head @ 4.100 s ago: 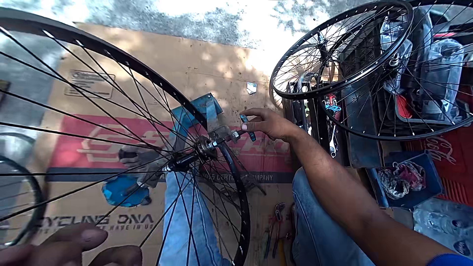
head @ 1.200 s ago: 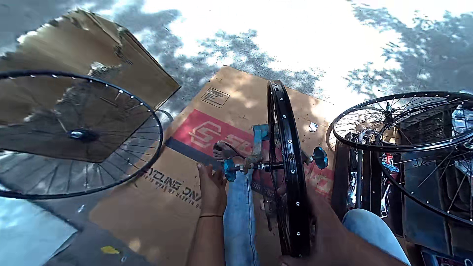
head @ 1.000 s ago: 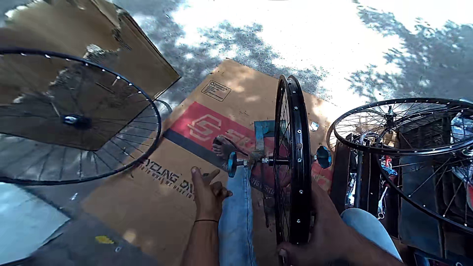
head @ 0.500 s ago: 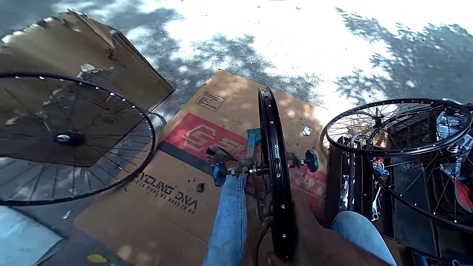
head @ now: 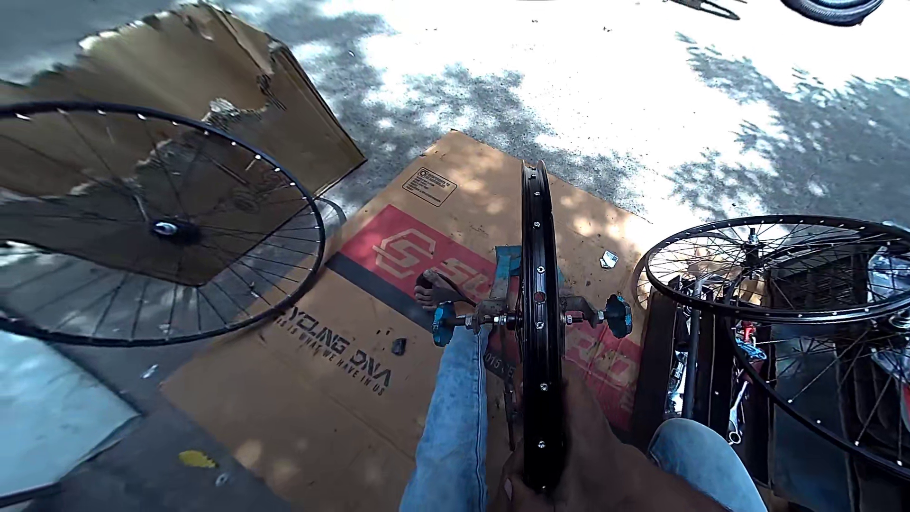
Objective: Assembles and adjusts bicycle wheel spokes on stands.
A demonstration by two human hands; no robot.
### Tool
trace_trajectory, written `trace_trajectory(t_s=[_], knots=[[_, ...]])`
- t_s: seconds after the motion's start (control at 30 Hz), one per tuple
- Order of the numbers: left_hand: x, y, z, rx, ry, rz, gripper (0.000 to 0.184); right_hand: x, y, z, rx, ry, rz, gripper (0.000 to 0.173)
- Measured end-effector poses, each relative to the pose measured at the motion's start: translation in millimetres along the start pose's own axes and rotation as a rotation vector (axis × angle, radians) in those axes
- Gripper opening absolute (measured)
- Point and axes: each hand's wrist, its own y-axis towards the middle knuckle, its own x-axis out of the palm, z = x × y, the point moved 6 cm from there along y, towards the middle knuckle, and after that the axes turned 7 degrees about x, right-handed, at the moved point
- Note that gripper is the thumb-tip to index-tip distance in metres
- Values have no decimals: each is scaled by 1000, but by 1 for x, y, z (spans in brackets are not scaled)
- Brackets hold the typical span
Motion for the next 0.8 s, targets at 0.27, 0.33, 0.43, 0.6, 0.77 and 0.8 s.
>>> trace_trajectory(t_s=[0.27, 0.33, 0.43, 0.6, 0.77, 0.8], knots=[[0, 1, -4, -26, 13, 3, 41, 2, 1, 4, 1, 23, 5, 83], [-2, -2, -4, -30, 27, 7, 42, 3, 0, 4, 6, 38, 0, 83], [2, -1, -4, -65, -30, -10, 47, 2, -2, 5, -5, 63, -2, 80], [2, -1, 0, 6, 26, 22, 38, 0, -2, 2, -5, 59, -18, 75], [-2, -1, 0, -14, 7, 36, 35, 6, 0, 3, 12, 106, -43, 76], [-3, -2, -1, -13, 15, 42, 35, 7, 1, 4, 16, 114, -46, 74]])
